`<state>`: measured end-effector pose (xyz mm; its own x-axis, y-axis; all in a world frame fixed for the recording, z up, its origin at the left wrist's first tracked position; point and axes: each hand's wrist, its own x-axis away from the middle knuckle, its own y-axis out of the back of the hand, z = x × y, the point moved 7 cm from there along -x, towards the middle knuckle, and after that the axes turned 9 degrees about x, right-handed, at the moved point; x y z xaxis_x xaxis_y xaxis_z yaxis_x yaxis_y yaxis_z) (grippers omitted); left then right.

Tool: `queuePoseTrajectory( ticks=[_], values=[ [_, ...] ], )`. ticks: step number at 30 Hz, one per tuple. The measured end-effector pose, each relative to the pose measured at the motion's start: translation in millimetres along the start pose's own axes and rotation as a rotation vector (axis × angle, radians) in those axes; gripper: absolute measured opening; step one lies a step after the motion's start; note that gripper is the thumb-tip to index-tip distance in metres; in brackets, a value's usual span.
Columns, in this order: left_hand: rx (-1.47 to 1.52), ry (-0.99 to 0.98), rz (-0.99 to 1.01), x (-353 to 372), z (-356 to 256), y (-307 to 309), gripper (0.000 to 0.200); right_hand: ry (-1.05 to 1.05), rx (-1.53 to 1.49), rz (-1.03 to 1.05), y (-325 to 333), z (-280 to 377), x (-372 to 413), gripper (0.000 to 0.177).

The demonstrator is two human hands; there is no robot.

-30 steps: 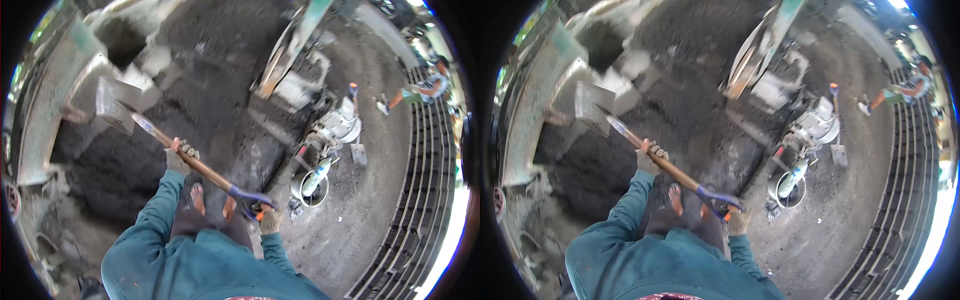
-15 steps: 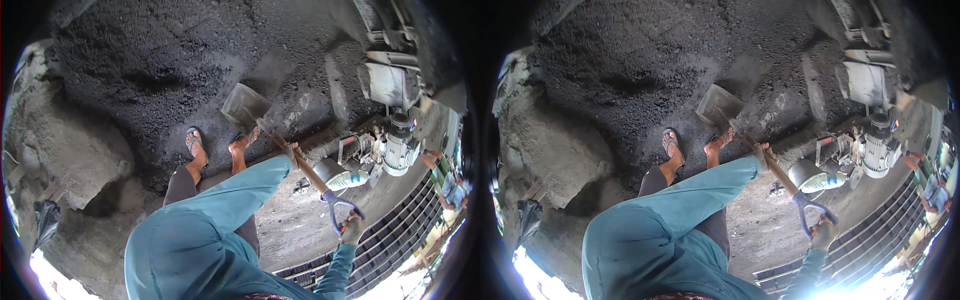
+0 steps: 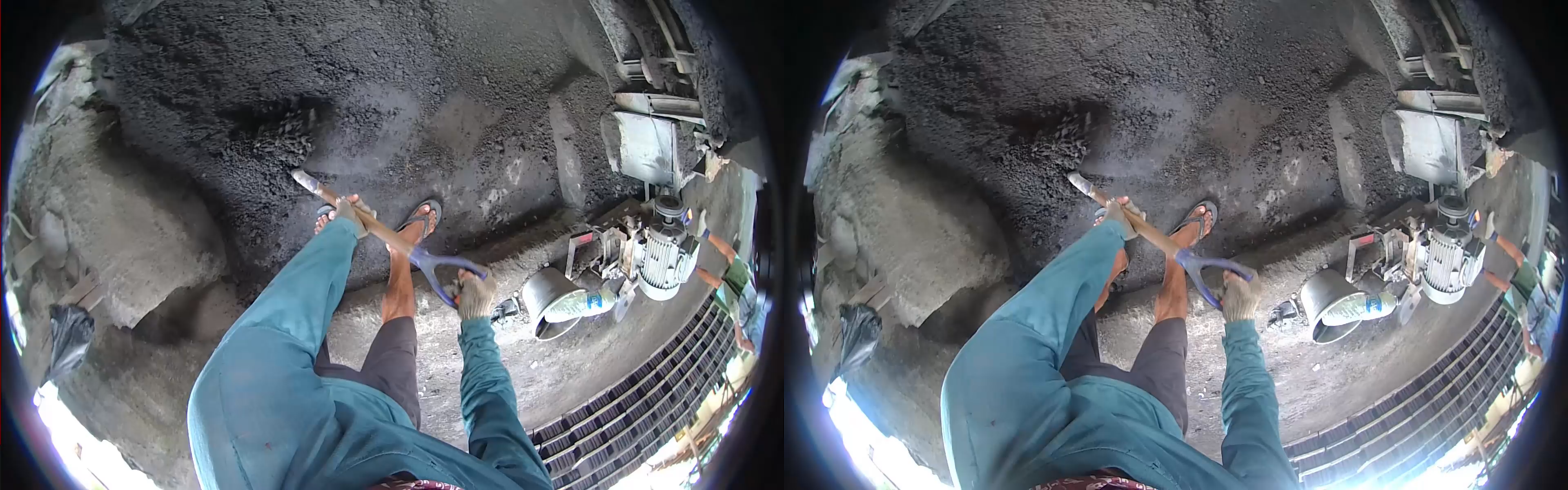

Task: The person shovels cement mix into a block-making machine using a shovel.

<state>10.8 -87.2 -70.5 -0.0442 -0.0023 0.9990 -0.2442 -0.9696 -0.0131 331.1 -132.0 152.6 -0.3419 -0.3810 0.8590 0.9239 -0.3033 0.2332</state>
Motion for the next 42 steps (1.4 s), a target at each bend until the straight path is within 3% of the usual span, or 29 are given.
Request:
queuePoseTrajectory(
  ticks=[3, 5, 7, 8, 9, 11, 13, 14, 15, 17, 20, 22, 23, 24, 25, 26, 27, 28, 29, 30, 31, 33, 36, 37, 39, 40, 42],
  values=[
    [-0.049, -0.005, 0.036, 12, 12, 51, 0.019, -0.093, -0.231, -0.019, 39, -68, 15, 0.014],
    [-0.097, -0.172, 0.135, 71, 22, 59, 0.021, -0.088, -0.17, -0.117, 69, -114, 23, 0.016],
    [-0.161, -0.114, -0.085, 115, 36, 63, 0.021, -0.133, -0.257, -0.138, 96, -177, 33, 0.02],
    [-0.198, -0.056, 0.024, 107, 38, 76, 0.025, -0.151, -0.271, -0.127, 104, -184, 53, 0.019],
    [-0.232, -0.078, -0.011, 124, 42, 80, 0.025, -0.167, -0.285, -0.115, 110, -192, 71, 0.019],
    [-0.29, -0.131, -0.08, 165, 53, 78, 0.024, -0.374, -0.36, -0.094, 123, -232, 101, 0.021],
    [-0.419, -0.167, -0.067, 190, 61, 67, 0.028, -0.409, -0.458, -0.13, 134, -235, 140, 0.025],
    [-0.457, -0.19, -0.081, 230, 77, 42, 0.027, -0.359, -0.55, -0.096, 140, -242, 156, 0.016],
    [-0.493, -0.211, -0.092, 281, 99, 18, 0.026, -0.302, -0.638, -0.063, 144, -239, 167, 0.012],
    [-0.547, -0.167, 0.124, 318, 132, -36, 0.02, -0.355, -0.639, -0.236, 151, -181, 212, 0.01],
    [-0.697, -0.027, 0.424, 368, 185, -124, 0.027, -0.127, -1.098, -0.166, 139, -163, 210, 0.01],
    [-0.773, -0.005, 0.604, 444, 235, -195, 0.029, 0.079, -1.158, -0.249, 143, -141, 192, 0.01],
    [-0.845, 0.075, 0.838, 476, 262, -234, 0.03, 0.24, -1.119, -0.363, 153, -130, 178, 0.011],
    [-0.88, 0.12, 0.914, 505, 287, -268, 0.03, 0.44, -1.049, -0.492, 164, -118, 162, 0.011],
    [-0.955, 0.168, 1.03, 547, 312, -297, 0.03, 0.53, -1.039, -0.65, 176, -12, 241, 0.016],
    [-0.985, 0.23, 1.174, 581, 337, -327, 0.029, 0.641, -1.172, -0.706, 186, 44, 274, 0.026],
    [-0.948, 0.261, 1.101, 620, 355, -346, 0.029, 0.981, -0.98, -0.752, 196, 93, 311, 0.032],
    [-0.942, 0.449, 1.33, 650, 374, -370, 0.029, 1.135, -0.873, -0.914, 199, 142, 357, 0.036],
    [-0.943, 0.449, 1.419, 662, 392, -398, 0.027, 1.042, -0.805, -1.04, 199, 151, 365, 0.039],
    [-0.889, 0.538, 1.439, 681, 403, -416, 0.025, 0.981, -0.509, -1.284, 200, 155, 370, 0.043],
    [-0.886, 0.647, 1.432, 713, 400, -417, 0.026, 1.061, -0.089, -1.562, 179, 206, 432, 0.045],
    [-0.847, 0.777, 1.435, 722, 396, -439, 0.028, 1.275, 0.253, -1.504, 148, 251, 462, 0.046],
    [-0.844, 0.804, 1.386, 670, 371, -474, 0.03, 1.183, 0.774, -1.602, 88, 289, 452, 0.025],
    [-0.93, 0.704, 1.371, 664, 347, -471, 0.031, 1.127, 0.948, -1.586, 66, 289, 434, 0.021],
    [-1.082, 0.498, 1.296, 618, 312, -480, 0.033, 0.88, 0.998, -1.261, 21, 280, 387, 0.014],
    [-1.098, 0.48, 1.306, 604, 298, -475, 0.035, 0.796, 1.002, -1.235, 4, 271, 361, 0.011],
    [-1.136, 0.426, 1.333, 582, 274, -468, 0.039, 0.816, 1.008, -1.254, -13, 228, 307, 0.011]
  ],
)
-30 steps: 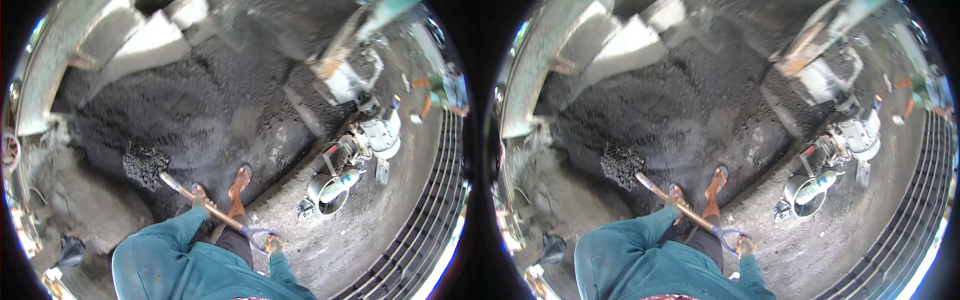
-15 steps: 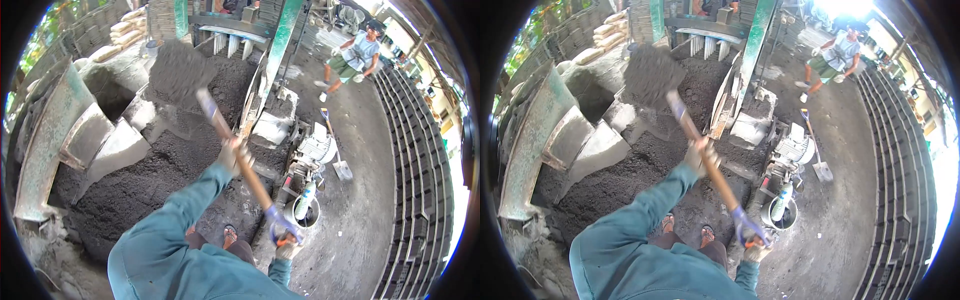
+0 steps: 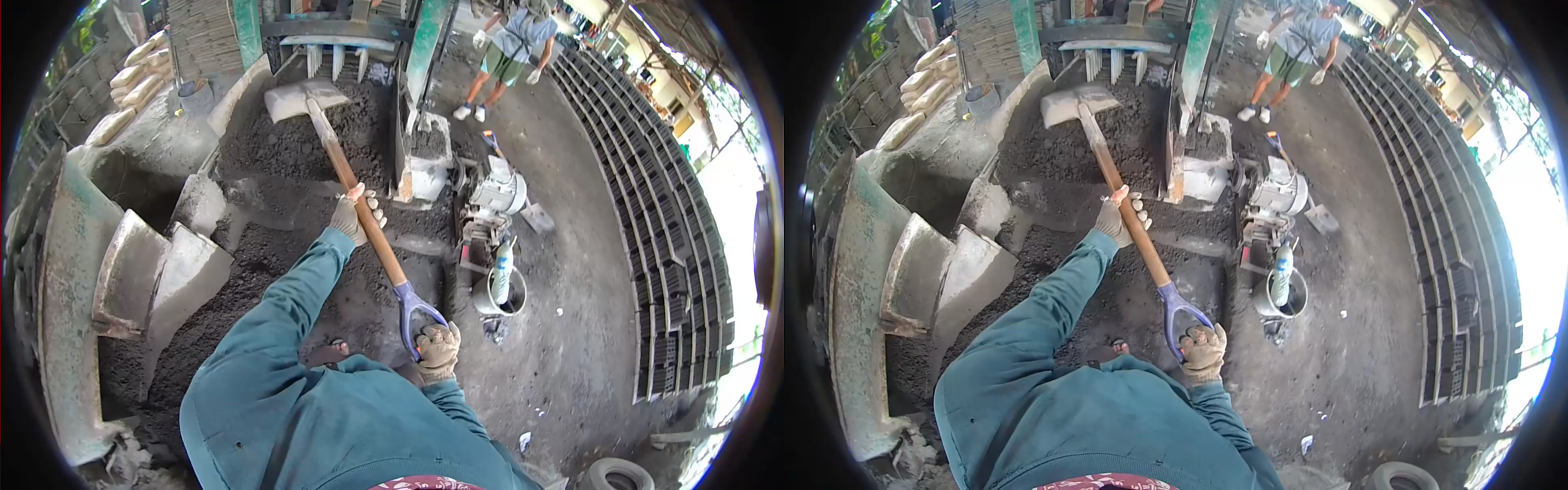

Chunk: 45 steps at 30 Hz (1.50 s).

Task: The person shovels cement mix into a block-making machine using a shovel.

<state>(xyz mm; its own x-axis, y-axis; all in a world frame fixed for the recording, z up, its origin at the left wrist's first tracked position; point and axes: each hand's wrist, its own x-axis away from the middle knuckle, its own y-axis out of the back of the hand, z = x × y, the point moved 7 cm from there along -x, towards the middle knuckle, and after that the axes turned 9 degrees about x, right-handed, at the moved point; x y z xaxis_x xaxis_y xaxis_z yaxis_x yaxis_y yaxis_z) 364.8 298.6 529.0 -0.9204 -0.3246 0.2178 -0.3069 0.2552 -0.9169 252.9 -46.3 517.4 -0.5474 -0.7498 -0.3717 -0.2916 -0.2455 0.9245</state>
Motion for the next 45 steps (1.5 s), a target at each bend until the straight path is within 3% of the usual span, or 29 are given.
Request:
queuePoseTrajectory(
  ticks=[1, 3, 5, 7, 9, 10, 12, 13, 15, 19, 21, 24, 25, 27, 29, 31, 35, 37, 38, 40, 41, 42, 43, 45],
  values=[
    [0.002, 0.012, 0.035, 18, -3, -9, 0.041, 0.007, -0.001, -0.018, -15, 0, 14, 0.011],
    [0.015, 0.068, 0.079, 75, 0, -40, 0.046, -0.031, -0.295, 0.071, -4, -9, 28, 0.008],
    [0.096, 0.092, 0.405, 97, -3, -42, 0.05, -0.034, -0.661, 0.045, 35, -9, 33, 0.013],
    [0.07, -0.006, 0.595, 120, -18, -46, 0.045, -0.48, -1.013, -0.17, 49, -36, 81, 0.03],
    [0.151, -0.061, 0.556, 142, -17, -11, 0.039, -0.887, -1.264, 0.098, 21, -57, 130, 0.033],
    [0.14, -0.049, 0.495, 162, -6, 3, 0.035, -0.961, -1.366, 0.034, 21, -68, 145, 0.033],
    [0.184, -0.06, 0.047, 194, 30, 51, 0.033, -1.149, -1.492, -0.159, 16, -77, 175, 0.034],
    [0.206, -0.057, -0.177, 211, 49, 85, 0.033, -1.246, -1.486, 0.001, 30, -74, 184, 0.037],
    [0.104, -0.027, -0.51, 238, 88, 140, 0.033, -1.313, -1.541, 0.056, 45, -60, 197, 0.041],
    [0.192, 0.332, -0.663, 270, 198, 227, 0.026, -1.461, -1.512, 0.136, 67, -5, 232, 0.044],
    [0.125, 0.449, -0.753, 284, 252, 273, 0.023, -1.72, -1.552, 0.122, 49, 40, 260, 0.043],
    [-0.051, 0.631, -1.016, 295, 290, 367, 0.016, -1.936, -1.657, 0.056, -2, 110, 294, 0.034],
    [-0.082, 0.679, -1.013, 297, 296, 385, 0.015, -1.945, -1.415, -0.006, -15, 127, 300, 0.035],
    [-0.143, 0.781, -1.001, 301, 308, 418, 0.015, -2.294, -1.435, -0.112, -23, 165, 310, 0.021],
    [-0.208, 0.896, -1.018, 313, 314, 448, 0.014, -2.371, -1.443, -0.15, -41, 197, 324, 0.022],
    [-0.26, 0.907, -1.017, 314, 303, 468, 0.014, -2.459, -1.476, -0.278, -62, 230, 327, 0.033],
    [-0.307, 1.018, -0.923, 274, 232, 504, 0.024, -2.422, -1.429, -0.404, -134, 297, 261, 0.026],
    [-0.378, 1.007, -0.852, 232, 180, 493, 0.035, -2.347, -1.643, -0.18, -209, 318, 218, 0.013],
    [-0.404, 1.005, -0.818, 217, 144, 507, 0.035, -2.117, -1.843, -0.101, -291, 356, 208, 0.014],
    [-0.547, 1.024, -0.801, 218, 100, 544, 0.041, -1.914, -1.894, 0.13, -350, 390, 182, 0.015],
    [-0.679, 1.049, -0.824, 227, 80, 567, 0.046, -1.937, -1.857, 0.174, -328, 389, 160, 0.016],
    [-1.049, 1.018, -0.693, 213, 51, 502, 0.05, -1.959, -1.82, 0.219, -301, 383, 132, 0.018],
    [-0.951, 1.016, -0.79, 217, 39, 504, 0.052, -2.046, -1.745, 0.084, -269, 377, 103, 0.02],
    [-0.903, 0.997, -0.819, 191, 13, 519, 0.052, -2.122, -1.761, 0.025, -275, 385, 55, 0.024]
  ],
)
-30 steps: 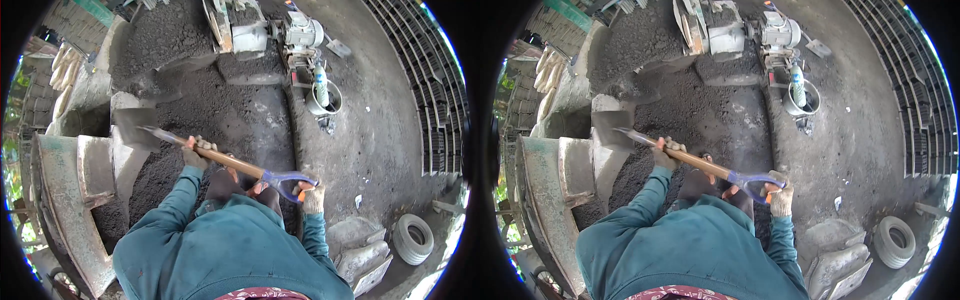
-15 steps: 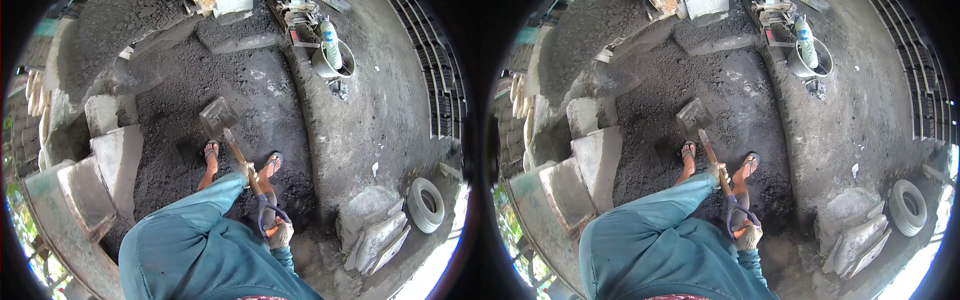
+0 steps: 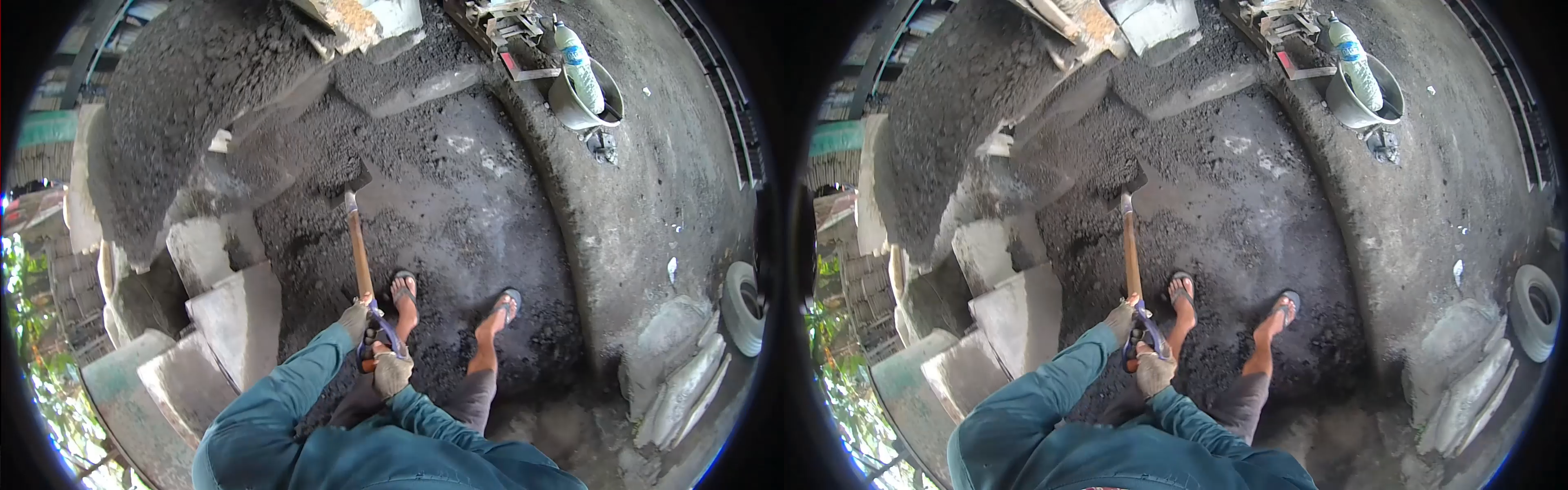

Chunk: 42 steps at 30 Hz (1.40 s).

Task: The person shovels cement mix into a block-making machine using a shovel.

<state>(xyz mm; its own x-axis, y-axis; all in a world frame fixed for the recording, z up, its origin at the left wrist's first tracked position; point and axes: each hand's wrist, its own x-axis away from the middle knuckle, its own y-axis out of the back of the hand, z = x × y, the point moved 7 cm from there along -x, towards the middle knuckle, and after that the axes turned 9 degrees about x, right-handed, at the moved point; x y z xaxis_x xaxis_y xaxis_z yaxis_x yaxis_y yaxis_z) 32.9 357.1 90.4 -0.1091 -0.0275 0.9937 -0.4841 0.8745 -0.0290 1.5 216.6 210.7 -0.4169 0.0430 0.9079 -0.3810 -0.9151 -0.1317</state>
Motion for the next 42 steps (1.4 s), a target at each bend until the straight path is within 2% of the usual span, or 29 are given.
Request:
queuePoseTrajectory(
  ticks=[2, 3, 4, 5, 6, 7, 8, 10, 11, 13, 14, 15, 16, 17, 18, 19, 20, 21, 23, 25, 26, 27, 29, 30, 32, 36, 39, 41, 42],
  values=[
    [-0.237, 0.032, 0.148, -30, -61, 17, 0.052, 0.108, -0.387, 0.105, -60, 5, -50, 0.026],
    [-0.154, 0.003, 0.127, -52, -100, 14, 0.052, 0.083, -0.094, 0.003, -73, 11, -79, 0.018],
    [-0.07, -0.023, 0.104, -71, -128, 12, 0.053, -0.011, -0.003, 0.057, -91, 39, -99, 0.013],
    [-0.105, -0.101, 0.066, -109, -132, 21, 0.053, 0.127, -0.122, 0.085, -102, 45, -137, 0.011],
    [-0.138, -0.191, 0.031, -164, -135, 31, 0.053, 0.015, -0.05, 0.133, -94, 4, -190, 0.007],
    [-0.164, -0.278, -0.004, -194, -134, 32, 0.054, -0.106, -0.055, -0.006, -64, 22, -182, 0.011],
    [-0.342, -0.103, -0.06, -121, -117, -12, 0.054, -0.022, 0.02, 0.05, -27, -29, -247, 0.015],
    [-0.506, 0.085, -0.1, -79, -86, -37, 0.054, 0.026, -0.237, 0.053, 16, -29, -274, 0.017],
    [-0.498, 0.016, -0.123, -87, -76, -31, 0.055, 0.023, -0.236, 0.095, 33, -19, -277, 0.018],
    [-0.512, -0.072, -0.07, -94, -59, -21, 0.06, 0.015, -0.274, 0.148, 54, 4, -243, 0.021],
    [-0.408, 0.012, 0.038, -99, -53, -20, 0.069, 0.02, -0.311, 0.161, 61, 21, -216, 0.022],
    [-0.298, 0.021, -0.007, -96, -50, -25, 0.07, 0.072, -0.202, 0.133, 78, 11, -212, 0.023],
    [-0.187, 0.029, -0.052, -94, -48, -32, 0.072, 0.168, 0.078, 0.214, 92, -7, -225, 0.022],
    [-0.087, 0.01, 0.001, -99, -47, -41, 0.071, 0.136, 0.121, 0.173, 105, -10, -198, 0.018],
    [0.061, -0.001, 0.118, -124, -43, -45, 0.068, 0.052, -0.092, 0.2, 115, 0, -155, 0.016],
    [0.228, -0.056, 0.143, -133, -42, -60, 0.063, 0.086, -0.286, 0.266, 123, 5, -123, 0.036],
    [0.394, -0.107, 0.165, -143, -42, -79, 0.058, 0.049, -0.353, 0.234, 129, 18, -86, 0.041],
    [0.498, -0.102, 0.145, -159, -37, -94, 0.05, 0.045, -0.39, 0.169, 146, 18, -61, 0.042],
    [0.616, -0.05, 0.186, -189, -23, -117, 0.038, 0.056, -0.397, -0.092, 186, 3, -32, 0.029],
    [0.407, -0.037, 0.084, -196, 11, -137, 0.03, 0.056, -0.222, -0.278, 222, 9, -18, 0.016],
    [0.357, -0.022, 0.052, -205, 42, -145, 0.028, 0.035, -0.121, -0.425, 247, 11, -7, 0.013],
    [0.349, -0.062, 0.005, -169, 53, -162, 0.028, 0.159, -0.085, -0.472, 268, 21, -1, 0.012],
    [0.473, 0.046, 0.154, -196, 112, -180, 0.035, 0.162, -0.165, -0.578, 318, 19, 14, 0.015],
    [0.445, -0.025, 0.106, -169, 128, -193, 0.038, 0.155, -0.199, -0.6, 349, 16, 26, 0.016],
    [0.436, 0.085, 0.075, -118, 165, -222, 0.037, 0.184, -0.148, -0.62, 422, -2, 44, 0.017],
    [0.465, 0.181, 0.053, -35, 237, -266, 0.034, 0.2, -0.008, -0.723, 476, 70, 149, 0.017],
    [0.479, 0.226, 0.056, 13, 279, -299, 0.031, 0.281, 0.164, -0.773, 559, 77, 183, 0.018],
    [0.575, 0.251, 0.162, 34, 305, -315, 0.018, 0.222, 0.032, -0.679, 577, 92, 211, 0.015],
    [0.576, 0.201, 0.111, 41, 311, -319, 0.011, 0.197, -0.027, -0.612, 582, 102, 212, 0.014]
  ],
)
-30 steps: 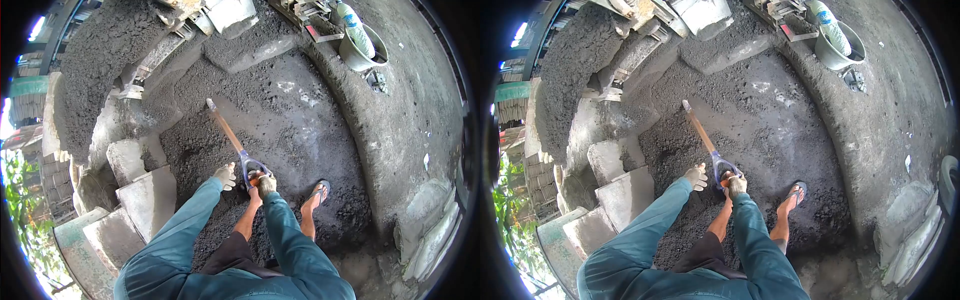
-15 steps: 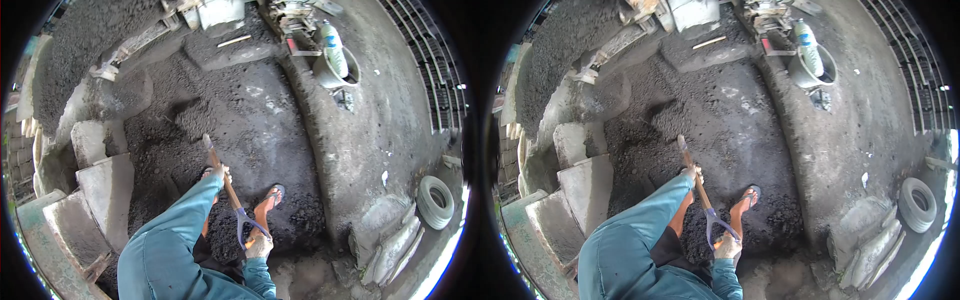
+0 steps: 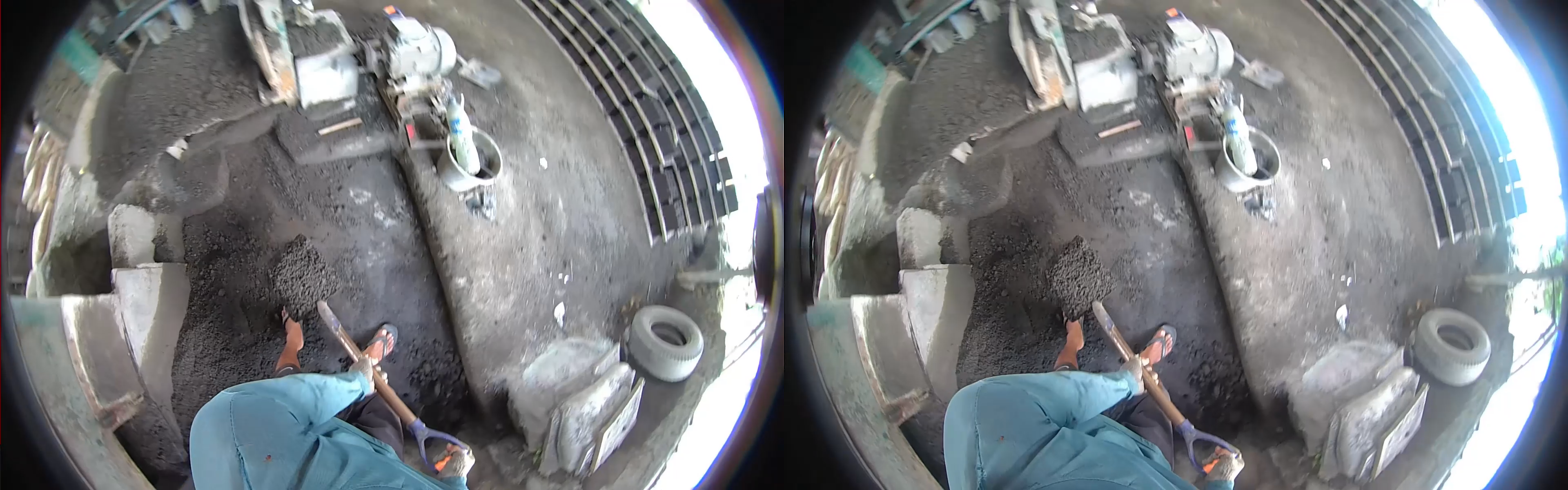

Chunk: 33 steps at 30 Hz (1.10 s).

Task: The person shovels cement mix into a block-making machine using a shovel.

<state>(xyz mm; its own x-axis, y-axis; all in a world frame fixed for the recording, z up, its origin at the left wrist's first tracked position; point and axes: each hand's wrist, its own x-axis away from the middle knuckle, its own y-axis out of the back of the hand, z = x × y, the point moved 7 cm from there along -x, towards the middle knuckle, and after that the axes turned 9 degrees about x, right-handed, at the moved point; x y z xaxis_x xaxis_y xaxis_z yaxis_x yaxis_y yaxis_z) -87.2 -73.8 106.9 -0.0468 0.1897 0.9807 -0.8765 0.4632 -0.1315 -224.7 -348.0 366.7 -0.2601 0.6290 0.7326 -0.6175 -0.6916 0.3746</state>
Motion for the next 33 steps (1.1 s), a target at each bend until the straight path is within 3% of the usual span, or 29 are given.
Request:
queuePoseTrajectory(
  ticks=[2, 3, 5, 6, 9, 10, 12, 14, 16, 19, 20, 22, 25, 26, 28, 29, 30, 31, 33],
  values=[
    [0.019, -0.092, 0.007, 35, 2, -13, 0.008, -0.009, 0.015, 0.14, 51, -50, -85, 0.014],
    [0.03, -0.137, 0.051, 65, -6, -26, 0.009, 0.045, 0.094, 0.233, 40, -28, -79, 0.017],
    [0.048, -0.219, 0.119, 138, -34, -58, 0.01, -0.153, 0.109, 0.488, 6, -34, -110, 0.011],
    [0.176, -0.246, 0.122, 168, -53, -70, 0.011, -0.137, 0.067, 0.527, -10, -27, -105, 0.011],
    [0.225, -0.441, 0.52, 283, -143, -118, 0.022, 0.035, -0.041, 0.663, -118, 55, -29, 0.015],
    [0.248, -0.493, 0.663, 317, -176, -136, 0.024, 0.057, -0.008, 0.794, -153, 74, -15, 0.016],
    [0.132, -0.784, 0.705, 375, -228, -155, 0.025, 0.17, 0.036, 0.994, -194, 140, 50, 0.015],
    [0.075, -0.649, 0.675, 370, -208, -163, 0.023, 0.278, 0.05, 0.912, -174, 165, 49, 0.014],
    [0.099, -0.296, 0.711, 315, -152, -153, 0.019, 0.159, -0.104, 0.798, -122, 141, -13, 0.009],
    [0.192, -0.075, 0.451, 235, -71, -120, 0.013, 0.186, 0.14, 0.592, -37, 139, -32, 0.02],
    [0.12, -0.063, 0.4, 230, -53, -115, 0.014, 0.125, 0.089, 0.616, -23, 130, -38, 0.023],
    [0.179, -0.017, 0.239, 171, -44, -93, 0.016, 0.132, 0.107, 0.447, -16, 149, 1, 0.027],
    [0.096, -0.051, 0.274, 142, -63, -97, 0.021, 0.155, -0.006, 0.471, -48, 159, 44, 0.027],
    [0.09, 0.015, 0.372, 136, -72, -104, 0.022, 0.144, 0.005, 0.458, -68, 158, 50, 0.023],
    [0.037, -0.102, 0.203, 120, -91, -110, 0.02, 0.125, 0.011, 0.456, -118, 136, 45, 0.017],
    [0.007, -0.049, 0.236, 104, -95, -113, 0.018, 0.075, -0.027, 0.454, -142, 123, 43, 0.017],
    [-0.066, -0.13, 0.196, 90, -102, -115, 0.014, 0.015, -0.047, 0.403, -173, 112, 39, 0.018],
    [-0.083, -0.124, 0.135, 72, -108, -113, 0.012, -0.076, -0.081, 0.49, -206, 108, 44, 0.014],
    [-0.128, -0.121, 0.088, 27, -134, -113, 0.01, -0.087, -0.16, 0.447, -258, 95, 37, 0.014]
  ],
)
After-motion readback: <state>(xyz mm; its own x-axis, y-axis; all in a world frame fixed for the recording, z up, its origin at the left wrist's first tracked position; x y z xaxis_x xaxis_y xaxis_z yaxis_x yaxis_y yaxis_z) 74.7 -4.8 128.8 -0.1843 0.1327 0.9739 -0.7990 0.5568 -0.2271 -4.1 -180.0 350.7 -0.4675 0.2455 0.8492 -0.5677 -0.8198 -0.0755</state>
